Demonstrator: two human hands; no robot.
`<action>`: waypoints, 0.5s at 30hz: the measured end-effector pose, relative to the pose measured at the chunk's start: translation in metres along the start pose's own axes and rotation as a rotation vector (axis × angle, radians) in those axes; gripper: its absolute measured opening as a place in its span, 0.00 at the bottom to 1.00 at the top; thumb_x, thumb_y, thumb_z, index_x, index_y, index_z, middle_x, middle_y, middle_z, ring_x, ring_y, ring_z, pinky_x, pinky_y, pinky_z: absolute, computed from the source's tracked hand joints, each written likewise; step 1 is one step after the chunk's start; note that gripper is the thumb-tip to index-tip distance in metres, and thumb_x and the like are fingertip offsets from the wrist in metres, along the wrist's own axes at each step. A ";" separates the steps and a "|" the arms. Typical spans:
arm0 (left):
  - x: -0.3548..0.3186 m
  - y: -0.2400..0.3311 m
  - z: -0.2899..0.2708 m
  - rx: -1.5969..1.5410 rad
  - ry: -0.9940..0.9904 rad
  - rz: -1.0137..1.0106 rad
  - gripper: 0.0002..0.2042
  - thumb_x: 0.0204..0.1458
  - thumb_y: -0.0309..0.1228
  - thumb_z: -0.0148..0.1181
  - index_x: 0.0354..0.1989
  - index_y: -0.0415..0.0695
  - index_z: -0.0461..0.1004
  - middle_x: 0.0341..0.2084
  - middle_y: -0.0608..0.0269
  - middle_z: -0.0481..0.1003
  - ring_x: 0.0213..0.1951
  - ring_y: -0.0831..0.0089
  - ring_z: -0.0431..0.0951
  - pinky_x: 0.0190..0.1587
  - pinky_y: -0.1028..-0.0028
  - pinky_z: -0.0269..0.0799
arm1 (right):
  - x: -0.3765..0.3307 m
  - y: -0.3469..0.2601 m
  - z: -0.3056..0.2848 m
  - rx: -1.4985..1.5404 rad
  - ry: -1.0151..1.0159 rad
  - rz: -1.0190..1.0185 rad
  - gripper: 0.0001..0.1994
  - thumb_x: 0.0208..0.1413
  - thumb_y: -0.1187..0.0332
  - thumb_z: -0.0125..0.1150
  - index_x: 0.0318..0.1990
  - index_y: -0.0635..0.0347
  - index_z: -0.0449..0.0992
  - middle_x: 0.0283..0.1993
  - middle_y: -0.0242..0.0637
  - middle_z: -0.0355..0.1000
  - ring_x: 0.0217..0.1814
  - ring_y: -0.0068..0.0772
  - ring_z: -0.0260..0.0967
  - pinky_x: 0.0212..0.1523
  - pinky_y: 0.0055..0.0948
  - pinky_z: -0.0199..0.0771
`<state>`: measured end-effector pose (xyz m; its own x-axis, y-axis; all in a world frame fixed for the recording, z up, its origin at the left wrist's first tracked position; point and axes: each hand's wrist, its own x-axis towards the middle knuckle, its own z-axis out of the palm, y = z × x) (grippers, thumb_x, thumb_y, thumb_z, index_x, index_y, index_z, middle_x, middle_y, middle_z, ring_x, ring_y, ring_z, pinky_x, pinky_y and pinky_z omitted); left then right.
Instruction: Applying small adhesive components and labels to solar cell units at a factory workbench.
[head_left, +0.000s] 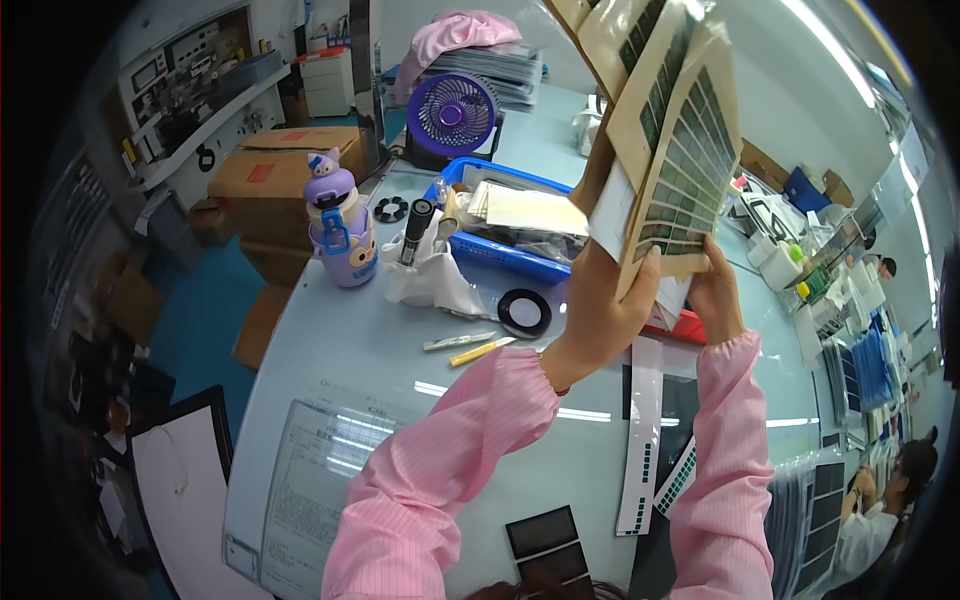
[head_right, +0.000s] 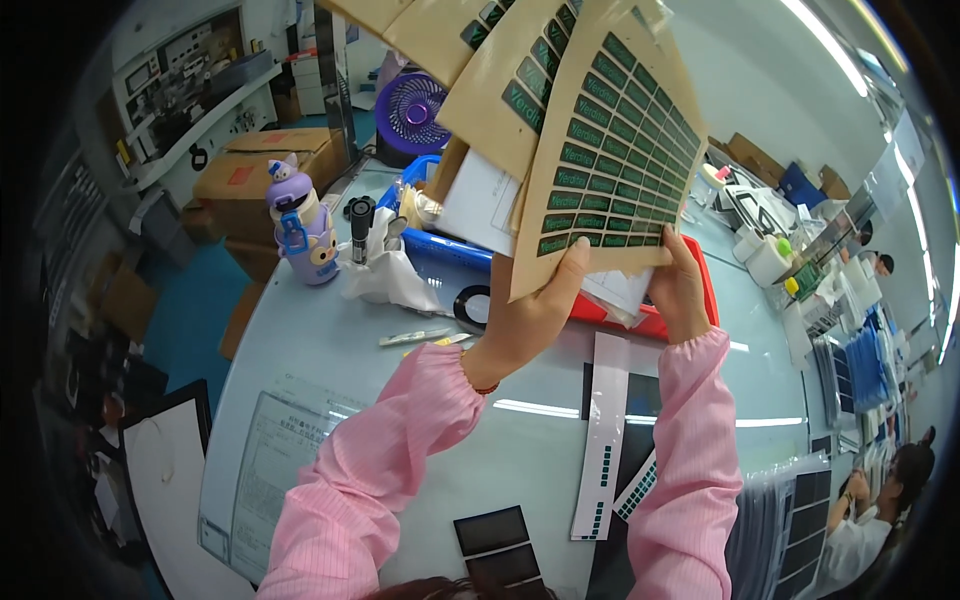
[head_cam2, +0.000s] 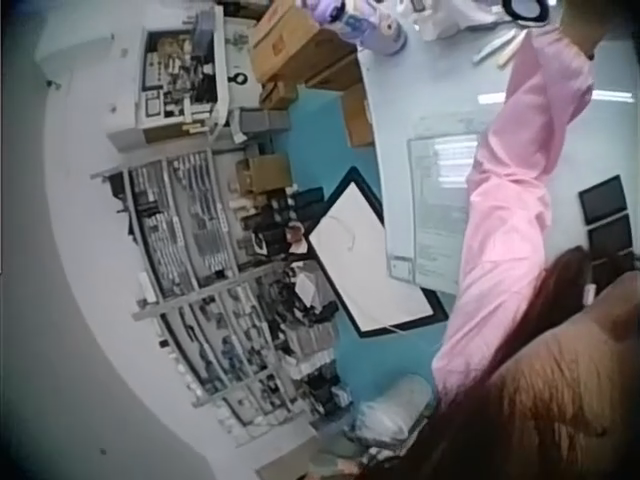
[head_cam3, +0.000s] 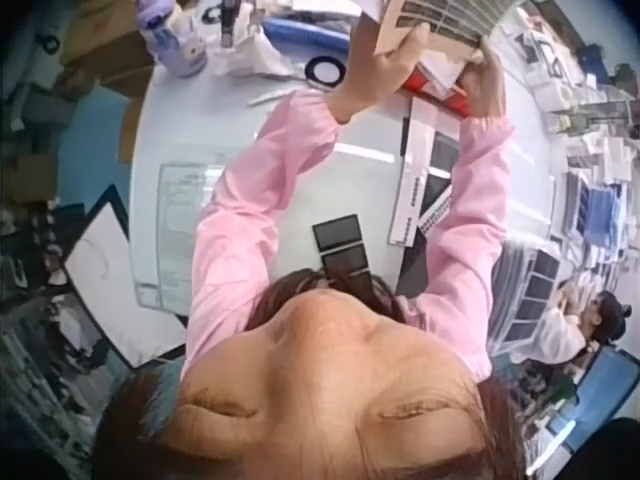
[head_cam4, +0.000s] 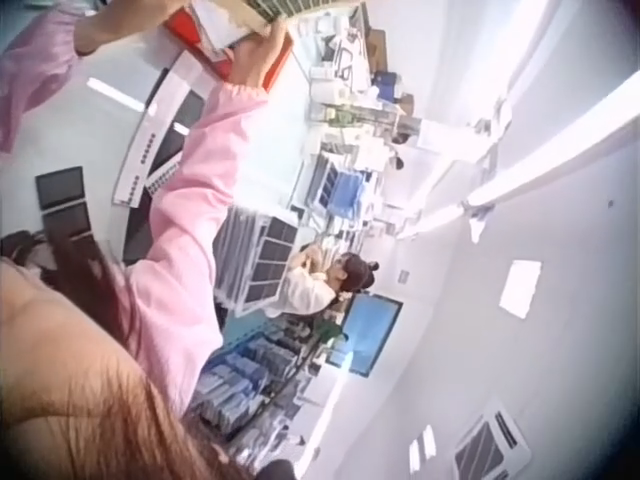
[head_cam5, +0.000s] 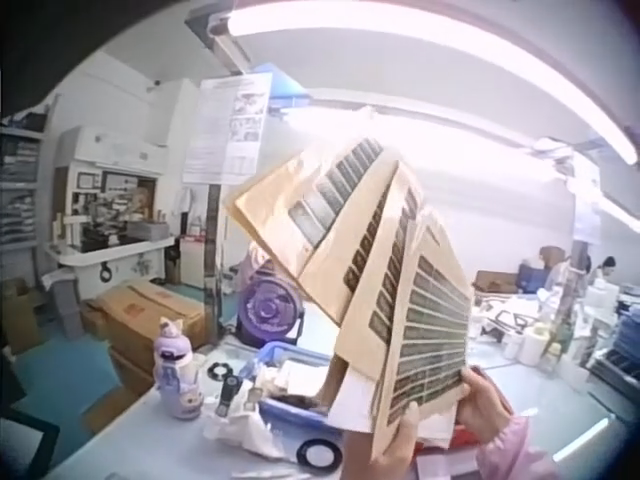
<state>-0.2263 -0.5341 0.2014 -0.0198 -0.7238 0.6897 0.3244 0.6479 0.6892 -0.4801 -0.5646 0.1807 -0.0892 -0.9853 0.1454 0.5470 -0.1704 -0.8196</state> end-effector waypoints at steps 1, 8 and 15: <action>-0.001 -0.002 0.000 -0.003 -0.015 -0.034 0.19 0.53 0.24 0.56 0.54 0.35 0.67 0.40 0.42 0.74 0.40 0.45 0.78 0.41 0.57 0.74 | -0.005 -0.001 -0.002 0.013 0.089 0.026 0.19 0.64 0.63 0.56 0.58 0.64 0.70 0.57 0.44 0.72 0.60 0.41 0.68 0.64 0.43 0.66; -0.016 0.018 0.023 0.074 -0.104 0.214 0.38 0.47 0.21 0.61 0.70 0.43 0.55 0.60 0.42 0.65 0.41 0.47 0.78 0.36 0.65 0.76 | -0.035 0.025 -0.020 -0.276 -0.063 -0.192 0.19 0.67 0.61 0.50 0.59 0.62 0.70 0.57 0.46 0.72 0.61 0.44 0.69 0.62 0.43 0.70; -0.025 0.043 0.024 0.161 -0.227 0.252 0.52 0.38 0.22 0.64 0.75 0.53 0.41 0.63 0.33 0.60 0.36 0.44 0.79 0.35 0.57 0.77 | -0.052 0.016 -0.021 0.149 0.011 -0.115 0.24 0.66 0.56 0.49 0.63 0.59 0.66 0.60 0.48 0.71 0.60 0.48 0.70 0.63 0.46 0.69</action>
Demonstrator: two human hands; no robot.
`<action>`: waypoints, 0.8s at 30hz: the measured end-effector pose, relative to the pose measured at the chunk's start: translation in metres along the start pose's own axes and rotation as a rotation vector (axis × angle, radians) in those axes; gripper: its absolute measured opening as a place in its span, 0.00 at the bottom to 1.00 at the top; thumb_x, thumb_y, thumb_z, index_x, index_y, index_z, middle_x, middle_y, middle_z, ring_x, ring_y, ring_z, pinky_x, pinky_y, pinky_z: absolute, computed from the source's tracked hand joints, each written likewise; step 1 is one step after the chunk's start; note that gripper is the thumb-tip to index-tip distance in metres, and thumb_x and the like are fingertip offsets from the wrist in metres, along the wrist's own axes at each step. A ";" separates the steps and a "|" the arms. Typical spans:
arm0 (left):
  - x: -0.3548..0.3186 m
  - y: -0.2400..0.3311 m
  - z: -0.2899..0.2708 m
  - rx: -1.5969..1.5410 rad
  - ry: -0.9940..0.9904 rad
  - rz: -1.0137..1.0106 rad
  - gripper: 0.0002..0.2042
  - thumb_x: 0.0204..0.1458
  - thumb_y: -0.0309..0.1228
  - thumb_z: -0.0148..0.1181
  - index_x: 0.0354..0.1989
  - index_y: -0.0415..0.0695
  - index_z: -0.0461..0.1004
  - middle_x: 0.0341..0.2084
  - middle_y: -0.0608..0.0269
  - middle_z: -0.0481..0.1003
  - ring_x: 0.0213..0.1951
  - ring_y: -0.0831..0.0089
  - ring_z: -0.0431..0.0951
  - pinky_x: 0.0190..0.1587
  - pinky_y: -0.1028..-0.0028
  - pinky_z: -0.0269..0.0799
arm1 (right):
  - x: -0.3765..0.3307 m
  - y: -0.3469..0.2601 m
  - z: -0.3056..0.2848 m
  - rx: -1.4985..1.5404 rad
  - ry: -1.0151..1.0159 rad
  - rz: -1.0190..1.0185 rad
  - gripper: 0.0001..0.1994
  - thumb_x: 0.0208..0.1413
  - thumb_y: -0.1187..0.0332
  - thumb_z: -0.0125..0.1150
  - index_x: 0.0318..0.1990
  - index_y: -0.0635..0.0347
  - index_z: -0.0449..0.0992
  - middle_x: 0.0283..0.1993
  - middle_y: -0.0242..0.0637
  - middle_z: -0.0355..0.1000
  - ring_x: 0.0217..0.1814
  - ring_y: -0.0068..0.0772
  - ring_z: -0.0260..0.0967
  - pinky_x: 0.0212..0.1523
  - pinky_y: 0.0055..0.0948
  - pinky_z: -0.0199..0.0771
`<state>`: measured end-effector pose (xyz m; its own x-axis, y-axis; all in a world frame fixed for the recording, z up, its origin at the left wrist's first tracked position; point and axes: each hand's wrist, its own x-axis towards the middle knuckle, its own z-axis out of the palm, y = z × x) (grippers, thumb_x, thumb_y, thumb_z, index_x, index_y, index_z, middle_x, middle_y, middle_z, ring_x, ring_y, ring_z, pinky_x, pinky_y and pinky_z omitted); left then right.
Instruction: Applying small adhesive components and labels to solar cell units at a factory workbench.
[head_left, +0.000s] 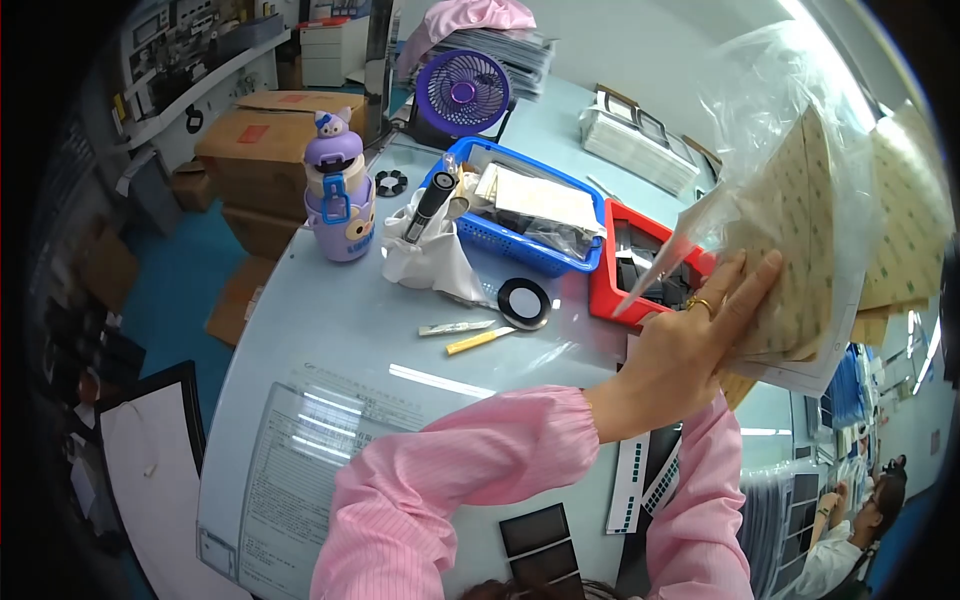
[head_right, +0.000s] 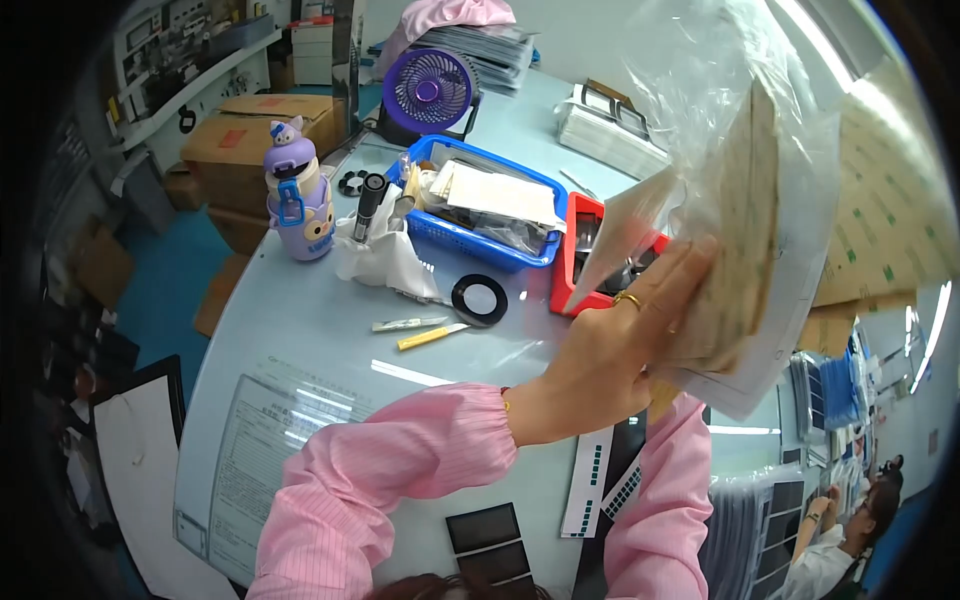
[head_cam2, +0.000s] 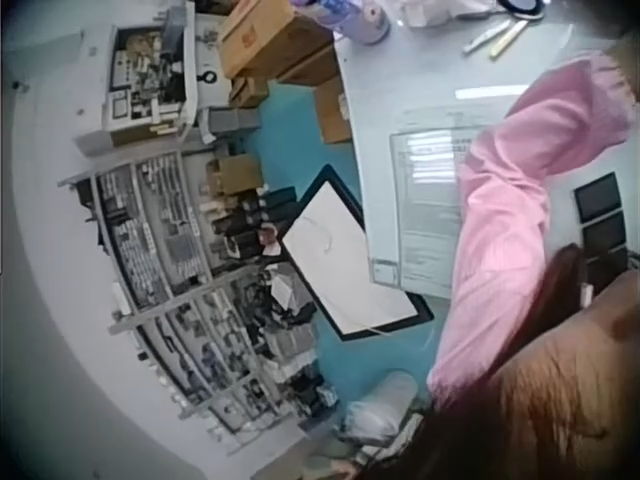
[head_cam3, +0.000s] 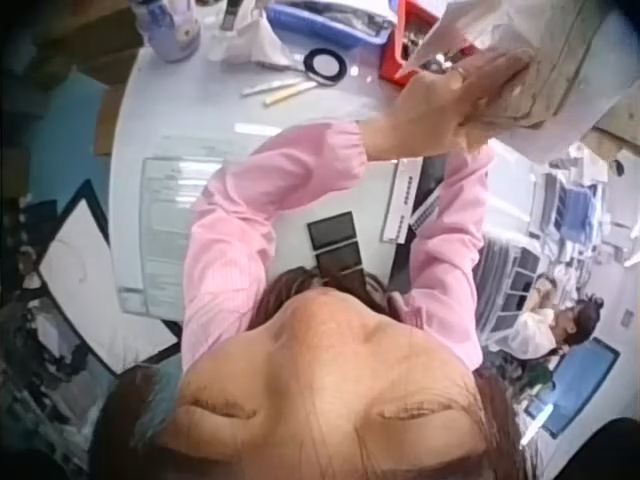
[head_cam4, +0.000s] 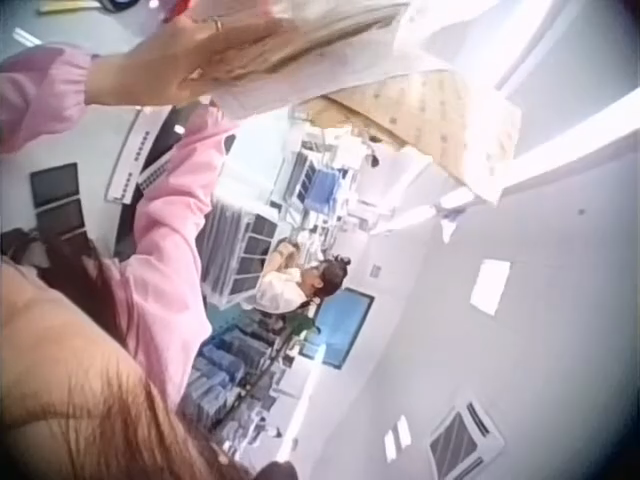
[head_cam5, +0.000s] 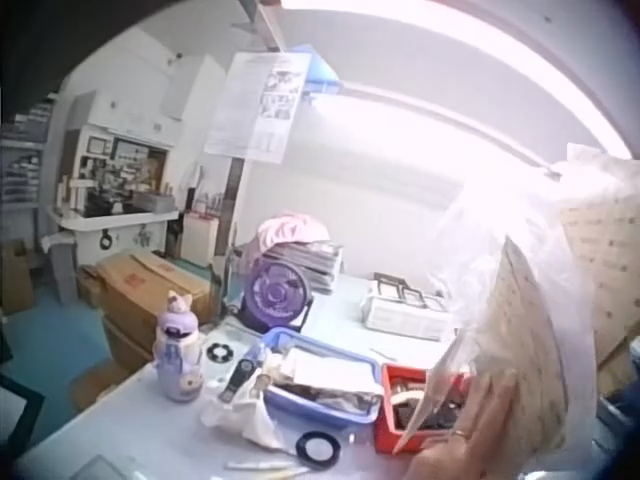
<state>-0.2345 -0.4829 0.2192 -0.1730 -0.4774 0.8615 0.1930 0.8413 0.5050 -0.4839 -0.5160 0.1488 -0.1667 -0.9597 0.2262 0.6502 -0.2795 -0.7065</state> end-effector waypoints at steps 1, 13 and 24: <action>0.000 0.002 -0.002 -0.006 0.001 0.002 0.52 0.38 0.22 0.64 0.75 0.53 0.41 0.63 0.33 0.60 0.36 0.44 0.79 0.35 0.57 0.77 | -0.004 -0.005 -0.002 0.001 -0.013 0.005 0.24 0.66 0.55 0.49 0.63 0.59 0.66 0.60 0.48 0.71 0.60 0.48 0.70 0.63 0.47 0.69; 0.006 -0.023 -0.009 -0.525 0.118 -0.452 0.30 0.50 0.25 0.54 0.63 0.31 0.54 0.38 0.44 0.77 0.40 0.50 0.80 0.43 0.62 0.75 | -0.050 -0.025 0.014 0.111 0.013 0.077 0.26 0.63 0.59 0.51 0.65 0.63 0.62 0.61 0.58 0.68 0.59 0.58 0.70 0.57 0.56 0.74; 0.031 -0.060 -0.051 -0.387 -0.433 -0.489 0.47 0.43 0.30 0.74 0.70 0.41 0.49 0.62 0.55 0.63 0.60 0.60 0.69 0.54 0.63 0.73 | -0.057 -0.056 0.032 0.183 0.040 0.075 0.25 0.65 0.62 0.49 0.62 0.75 0.61 0.59 0.67 0.66 0.54 0.63 0.72 0.53 0.58 0.77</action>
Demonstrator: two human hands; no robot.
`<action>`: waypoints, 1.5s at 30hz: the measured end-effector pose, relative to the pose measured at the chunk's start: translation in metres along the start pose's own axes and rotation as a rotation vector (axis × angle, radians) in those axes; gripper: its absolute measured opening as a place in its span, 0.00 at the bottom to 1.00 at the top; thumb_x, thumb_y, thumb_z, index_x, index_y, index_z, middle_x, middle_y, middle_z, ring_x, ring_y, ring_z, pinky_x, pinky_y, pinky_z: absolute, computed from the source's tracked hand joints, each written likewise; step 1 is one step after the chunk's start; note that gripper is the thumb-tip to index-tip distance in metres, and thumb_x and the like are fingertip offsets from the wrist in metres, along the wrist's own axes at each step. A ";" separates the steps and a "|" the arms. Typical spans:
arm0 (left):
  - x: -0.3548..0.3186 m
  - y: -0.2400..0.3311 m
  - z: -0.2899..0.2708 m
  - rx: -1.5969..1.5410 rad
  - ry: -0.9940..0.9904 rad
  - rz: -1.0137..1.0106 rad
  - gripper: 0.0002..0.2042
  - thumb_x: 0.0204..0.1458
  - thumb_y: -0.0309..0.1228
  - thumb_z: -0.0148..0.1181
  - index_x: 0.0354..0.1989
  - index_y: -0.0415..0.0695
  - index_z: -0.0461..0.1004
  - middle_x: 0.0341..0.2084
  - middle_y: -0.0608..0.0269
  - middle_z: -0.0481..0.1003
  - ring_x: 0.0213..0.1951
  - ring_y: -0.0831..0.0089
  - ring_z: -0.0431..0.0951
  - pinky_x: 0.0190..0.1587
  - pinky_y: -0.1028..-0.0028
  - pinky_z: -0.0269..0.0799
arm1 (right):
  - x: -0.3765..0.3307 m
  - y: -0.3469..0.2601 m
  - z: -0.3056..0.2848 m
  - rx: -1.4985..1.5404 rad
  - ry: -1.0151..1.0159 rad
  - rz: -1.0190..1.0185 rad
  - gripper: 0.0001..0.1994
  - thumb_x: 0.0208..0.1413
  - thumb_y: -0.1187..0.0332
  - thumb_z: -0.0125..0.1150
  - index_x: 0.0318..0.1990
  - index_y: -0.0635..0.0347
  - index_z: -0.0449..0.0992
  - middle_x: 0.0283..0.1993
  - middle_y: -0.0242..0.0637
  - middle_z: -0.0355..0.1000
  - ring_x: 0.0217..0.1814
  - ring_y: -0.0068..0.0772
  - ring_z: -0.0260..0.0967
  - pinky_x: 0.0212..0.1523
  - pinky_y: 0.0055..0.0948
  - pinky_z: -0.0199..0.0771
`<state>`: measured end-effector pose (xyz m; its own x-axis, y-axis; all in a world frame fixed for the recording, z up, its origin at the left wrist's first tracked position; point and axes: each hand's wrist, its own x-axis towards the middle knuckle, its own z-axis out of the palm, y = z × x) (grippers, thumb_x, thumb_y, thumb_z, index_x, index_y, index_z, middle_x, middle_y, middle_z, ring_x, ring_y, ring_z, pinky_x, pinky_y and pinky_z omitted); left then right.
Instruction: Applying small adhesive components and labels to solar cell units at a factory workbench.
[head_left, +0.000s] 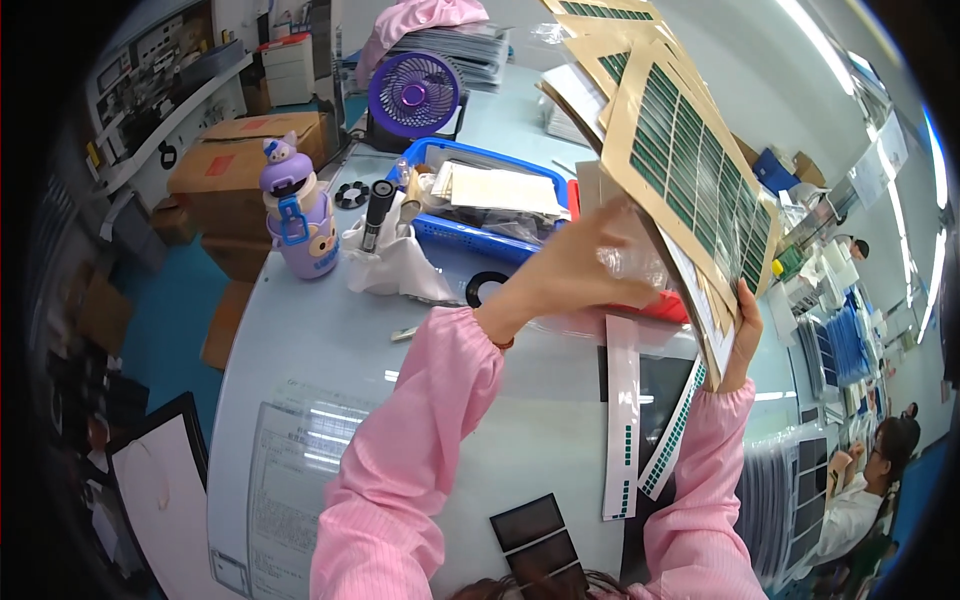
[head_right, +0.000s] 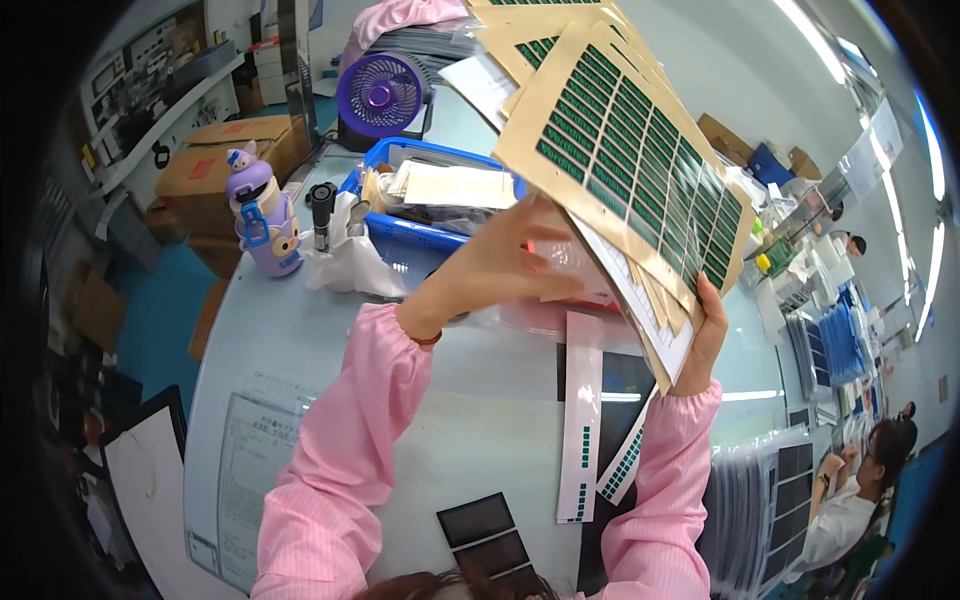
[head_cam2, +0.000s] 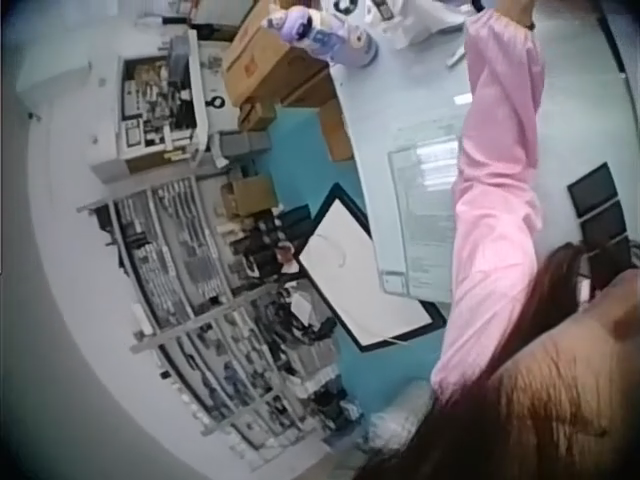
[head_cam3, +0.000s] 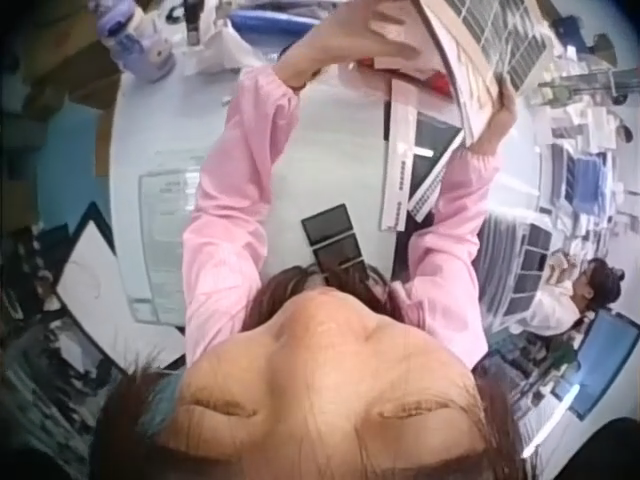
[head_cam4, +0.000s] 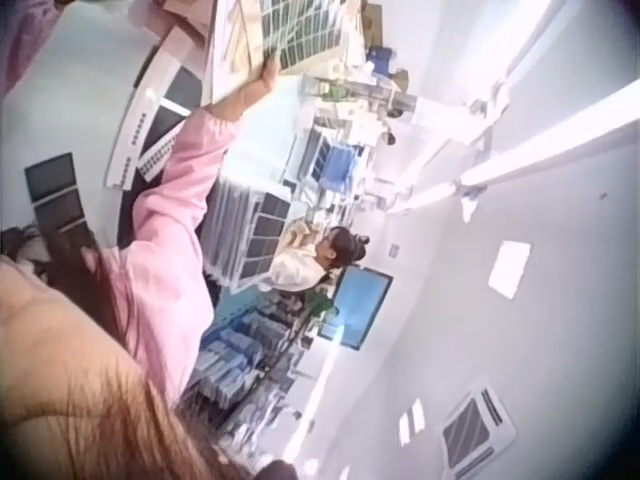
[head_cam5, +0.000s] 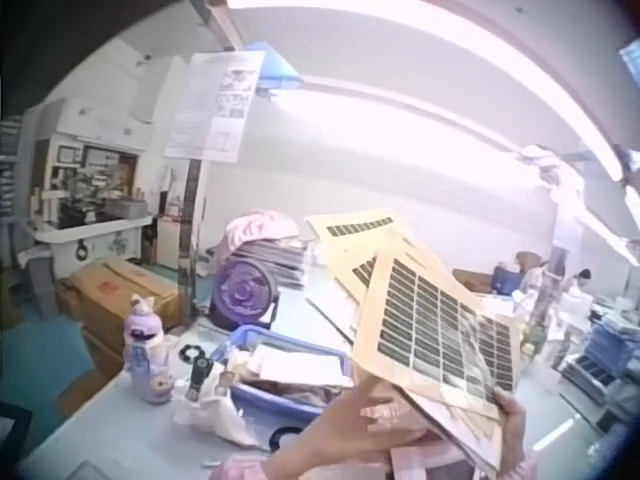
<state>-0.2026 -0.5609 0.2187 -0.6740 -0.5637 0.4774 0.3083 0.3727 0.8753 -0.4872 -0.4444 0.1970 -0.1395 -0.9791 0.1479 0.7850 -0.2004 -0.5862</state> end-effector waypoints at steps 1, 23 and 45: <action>0.003 -0.027 -0.006 -0.001 -0.007 -0.004 0.47 0.43 0.30 0.74 0.70 0.41 0.49 0.62 0.55 0.63 0.60 0.60 0.69 0.54 0.63 0.73 | 0.002 0.001 0.000 -0.011 -0.023 -0.027 0.27 0.66 0.62 0.49 0.60 0.82 0.62 0.57 0.70 0.67 0.52 0.63 0.74 0.52 0.54 0.79; 0.000 -0.059 -0.037 0.475 0.895 0.082 0.12 0.57 0.32 0.53 0.23 0.39 0.66 0.16 0.62 0.66 0.20 0.76 0.66 0.26 0.69 0.61 | -0.002 -0.023 0.002 0.153 -0.053 0.009 0.22 0.65 0.65 0.50 0.56 0.81 0.66 0.55 0.69 0.69 0.50 0.61 0.75 0.52 0.54 0.79; -0.010 0.002 -0.043 0.069 0.961 0.373 0.13 0.62 0.32 0.52 0.25 0.43 0.64 0.20 0.76 0.63 0.25 0.89 0.56 0.28 0.83 0.54 | -0.005 -0.029 -0.071 -0.899 0.592 -0.201 0.29 0.55 0.65 0.66 0.62 0.63 0.64 0.53 0.44 0.71 0.51 0.36 0.74 0.43 0.32 0.80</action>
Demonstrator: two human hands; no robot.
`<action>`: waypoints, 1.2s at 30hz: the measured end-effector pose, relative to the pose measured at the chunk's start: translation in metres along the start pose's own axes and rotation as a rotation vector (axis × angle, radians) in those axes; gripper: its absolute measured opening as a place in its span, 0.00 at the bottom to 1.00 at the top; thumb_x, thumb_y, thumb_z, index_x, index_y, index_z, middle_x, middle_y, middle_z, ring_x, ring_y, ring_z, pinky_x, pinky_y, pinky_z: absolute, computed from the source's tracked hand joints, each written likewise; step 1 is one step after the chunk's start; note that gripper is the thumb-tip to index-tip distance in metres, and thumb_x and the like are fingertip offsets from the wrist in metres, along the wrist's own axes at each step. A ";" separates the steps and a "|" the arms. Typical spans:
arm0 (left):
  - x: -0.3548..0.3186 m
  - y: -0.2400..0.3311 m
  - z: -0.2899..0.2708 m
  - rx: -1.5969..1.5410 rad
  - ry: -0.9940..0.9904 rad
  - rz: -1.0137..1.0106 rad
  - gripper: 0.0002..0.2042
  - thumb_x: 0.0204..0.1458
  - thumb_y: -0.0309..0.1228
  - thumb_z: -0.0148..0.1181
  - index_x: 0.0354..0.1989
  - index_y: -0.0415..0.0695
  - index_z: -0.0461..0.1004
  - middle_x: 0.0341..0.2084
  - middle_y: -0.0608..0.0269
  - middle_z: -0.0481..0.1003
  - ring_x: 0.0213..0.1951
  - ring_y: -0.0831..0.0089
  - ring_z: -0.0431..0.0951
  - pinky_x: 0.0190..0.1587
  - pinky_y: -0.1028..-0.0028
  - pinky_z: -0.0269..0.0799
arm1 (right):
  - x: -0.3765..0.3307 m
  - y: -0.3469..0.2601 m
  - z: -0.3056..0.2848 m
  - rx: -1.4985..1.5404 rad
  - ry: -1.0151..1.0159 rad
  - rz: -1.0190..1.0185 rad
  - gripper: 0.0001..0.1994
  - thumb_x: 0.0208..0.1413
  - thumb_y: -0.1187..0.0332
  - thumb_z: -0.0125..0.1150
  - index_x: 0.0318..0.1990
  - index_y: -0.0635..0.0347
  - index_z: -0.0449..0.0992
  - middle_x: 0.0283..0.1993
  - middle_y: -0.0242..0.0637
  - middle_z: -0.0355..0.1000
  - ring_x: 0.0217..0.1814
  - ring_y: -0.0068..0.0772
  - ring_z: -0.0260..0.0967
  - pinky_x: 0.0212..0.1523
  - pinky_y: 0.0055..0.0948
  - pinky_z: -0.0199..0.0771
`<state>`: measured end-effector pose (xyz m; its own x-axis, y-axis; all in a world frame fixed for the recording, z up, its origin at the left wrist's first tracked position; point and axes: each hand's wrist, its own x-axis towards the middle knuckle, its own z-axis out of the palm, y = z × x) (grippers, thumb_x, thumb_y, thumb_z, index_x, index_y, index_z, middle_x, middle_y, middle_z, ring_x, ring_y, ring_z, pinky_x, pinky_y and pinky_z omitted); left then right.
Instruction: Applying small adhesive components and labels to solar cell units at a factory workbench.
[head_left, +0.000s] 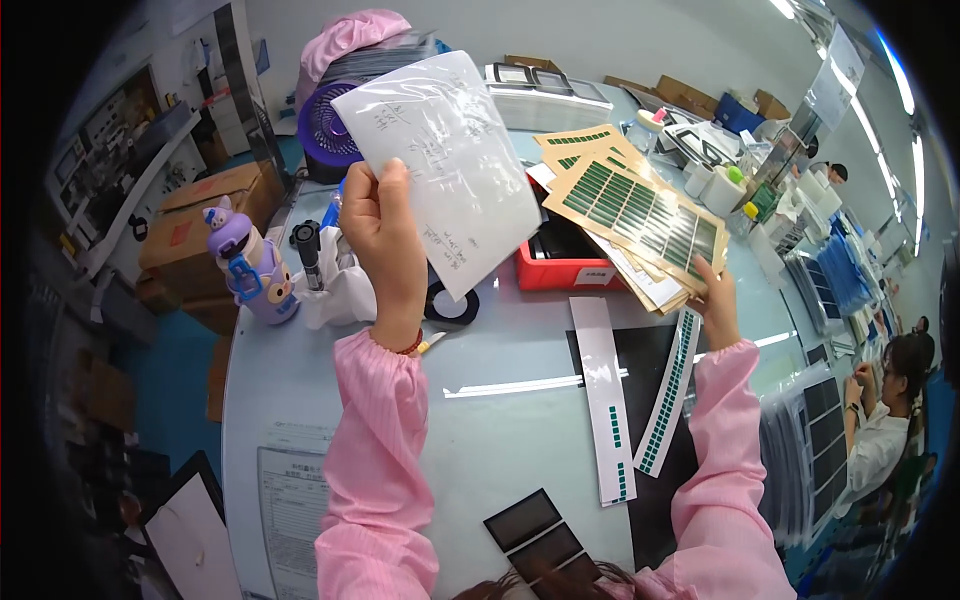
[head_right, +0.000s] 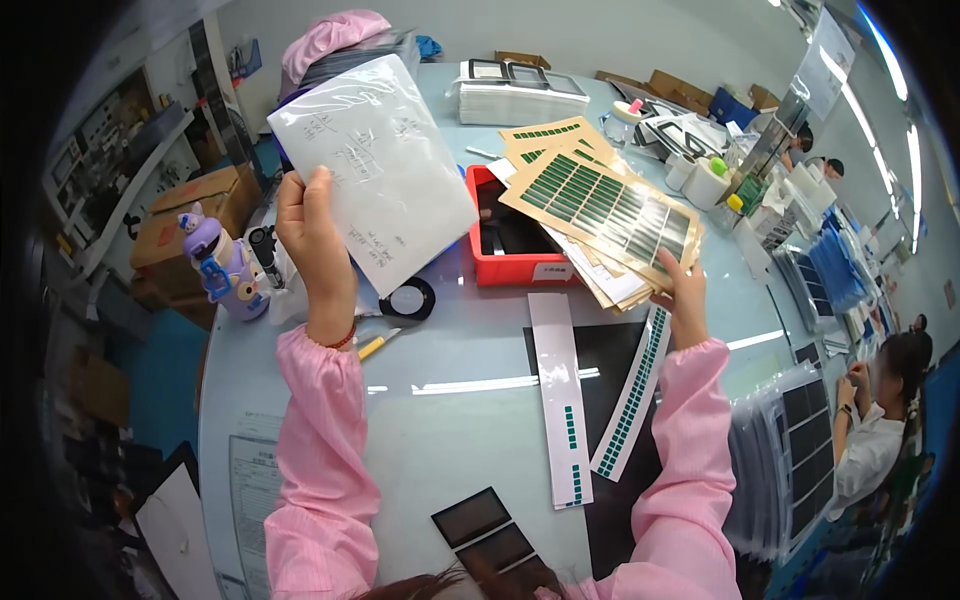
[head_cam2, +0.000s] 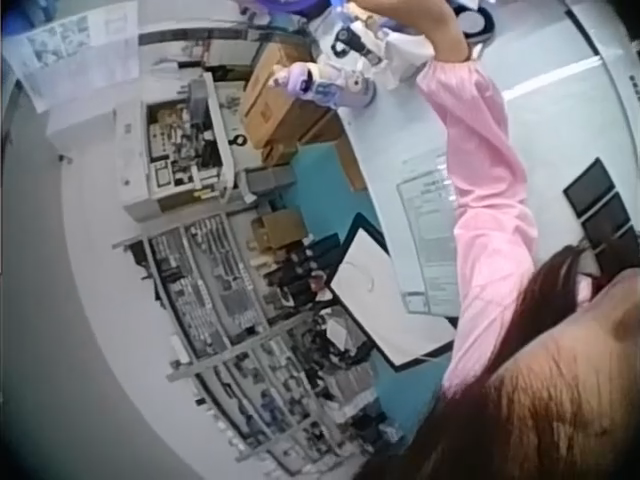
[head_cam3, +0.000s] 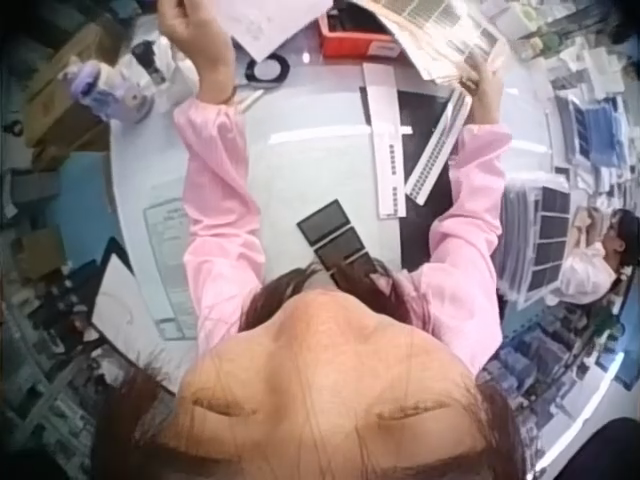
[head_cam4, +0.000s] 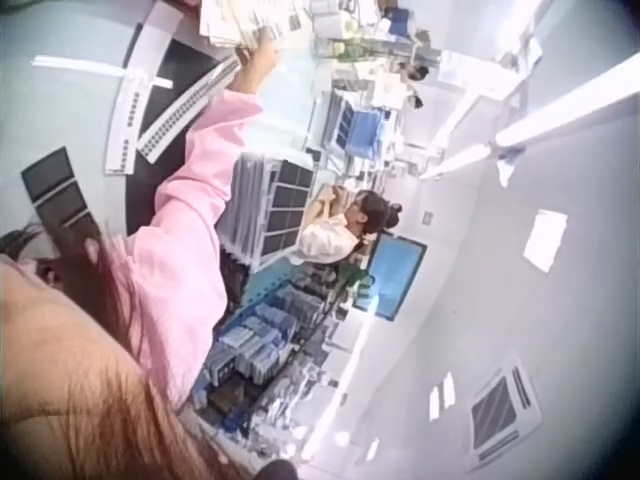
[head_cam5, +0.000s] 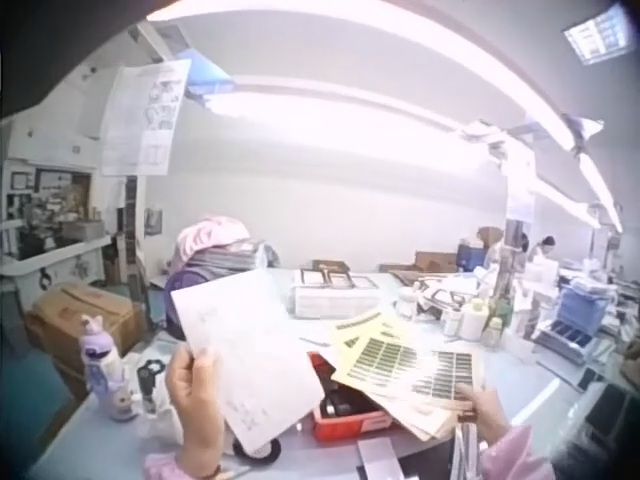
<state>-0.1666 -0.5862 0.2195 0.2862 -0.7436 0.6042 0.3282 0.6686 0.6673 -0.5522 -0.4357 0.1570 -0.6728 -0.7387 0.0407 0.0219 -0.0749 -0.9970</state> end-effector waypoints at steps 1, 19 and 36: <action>0.000 -0.002 0.001 -0.002 0.003 0.006 0.13 0.62 0.32 0.52 0.25 0.43 0.64 0.20 0.76 0.63 0.25 0.89 0.56 0.28 0.83 0.54 | -0.008 -0.006 -0.003 -0.141 0.119 0.053 0.31 0.55 0.64 0.67 0.64 0.63 0.62 0.55 0.44 0.71 0.49 0.35 0.73 0.41 0.30 0.79; -0.050 -0.021 0.026 0.226 -0.338 -0.105 0.08 0.61 0.34 0.56 0.40 0.42 0.73 0.31 0.59 0.76 0.32 0.64 0.76 0.36 0.68 0.70 | -0.033 -0.048 0.149 -0.182 -0.408 -0.600 0.12 0.64 0.66 0.59 0.49 0.65 0.75 0.43 0.31 0.77 0.44 0.19 0.72 0.49 0.22 0.69; -0.161 -0.040 -0.057 0.656 -0.746 0.237 0.04 0.49 0.26 0.63 0.30 0.43 0.74 0.35 0.63 0.75 0.41 0.62 0.75 0.45 0.65 0.69 | 0.035 0.006 0.279 -0.949 -0.735 -0.889 0.17 0.55 0.74 0.54 0.52 0.56 0.77 0.55 0.45 0.74 0.56 0.49 0.71 0.57 0.39 0.70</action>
<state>-0.1742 -0.4932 0.0707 -0.4277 -0.5477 0.7191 -0.2861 0.8366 0.4671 -0.3695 -0.6488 0.1711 0.3116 -0.8719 0.3778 -0.8555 -0.4304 -0.2879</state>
